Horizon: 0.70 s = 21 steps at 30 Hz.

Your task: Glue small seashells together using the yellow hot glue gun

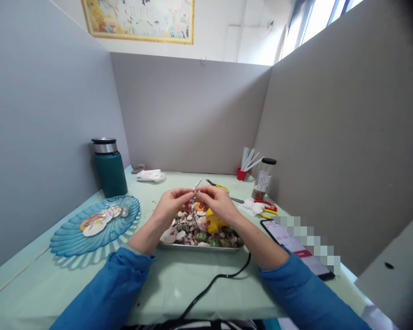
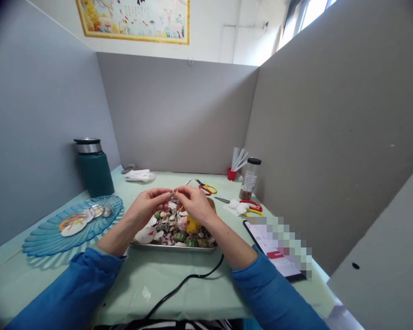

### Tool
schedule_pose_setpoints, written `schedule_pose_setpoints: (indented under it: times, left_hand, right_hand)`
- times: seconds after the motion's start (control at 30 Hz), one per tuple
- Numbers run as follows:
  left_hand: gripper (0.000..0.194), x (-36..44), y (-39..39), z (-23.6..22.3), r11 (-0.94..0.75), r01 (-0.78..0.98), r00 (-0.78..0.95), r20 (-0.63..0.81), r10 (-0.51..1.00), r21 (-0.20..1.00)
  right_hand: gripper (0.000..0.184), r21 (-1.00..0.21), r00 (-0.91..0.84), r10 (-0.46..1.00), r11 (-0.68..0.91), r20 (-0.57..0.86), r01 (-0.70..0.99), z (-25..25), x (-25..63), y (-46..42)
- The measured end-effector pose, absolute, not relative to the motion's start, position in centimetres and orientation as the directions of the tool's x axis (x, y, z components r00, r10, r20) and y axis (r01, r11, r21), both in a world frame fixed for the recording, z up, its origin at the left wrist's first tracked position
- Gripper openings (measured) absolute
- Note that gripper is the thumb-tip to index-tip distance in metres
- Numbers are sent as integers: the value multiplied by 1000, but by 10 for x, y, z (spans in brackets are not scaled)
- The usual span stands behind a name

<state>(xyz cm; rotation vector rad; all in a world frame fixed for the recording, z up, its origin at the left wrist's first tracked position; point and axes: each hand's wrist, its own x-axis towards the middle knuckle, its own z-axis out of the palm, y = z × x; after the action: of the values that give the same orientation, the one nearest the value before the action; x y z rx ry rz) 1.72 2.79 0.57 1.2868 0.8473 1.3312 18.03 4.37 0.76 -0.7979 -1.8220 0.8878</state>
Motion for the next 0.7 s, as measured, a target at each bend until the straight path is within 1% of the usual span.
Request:
schedule_pose_setpoints:
  times: [0.17,0.3,0.37,0.43,0.53,0.6,0.63,0.67,0.7]
  left_hand:
    - [30,19,27,6,-197,-158,100,214,972,968]
    - [30,19,25,8,-191,-121,85,202,976,974]
    - [29,19,25,8,-195,-104,80,203,976,975]
    - [29,19,24,9,-195,-98,83,203,976,976]
    - [28,20,23,9,-193,-91,102,202,974,977]
    - [28,19,24,9,-180,-79,108,188,976,981]
    - [27,19,24,9,-173,-70,100,179,979,982]
    - [26,18,25,9,-170,-57,79,174,982,984]
    - [25,18,26,9,-173,-42,45,174,984,984]
  right_hand:
    - [22,-724,-378,773,623,510,298,5,179,41]
    - [19,-688,-360,761,645,539,333,2,178,41]
    - [16,-702,-343,769,636,539,322,1,178,41]
    - [14,-745,-337,794,599,506,293,2,177,41]
    - [13,-844,-345,852,485,395,230,5,177,40]
    - [13,-886,-365,872,416,325,206,7,177,39]
    - [13,-883,-369,873,415,318,219,8,177,39]
    - [12,-856,-367,866,446,339,261,7,177,39]
    - [11,-798,-366,848,504,384,330,6,177,39]
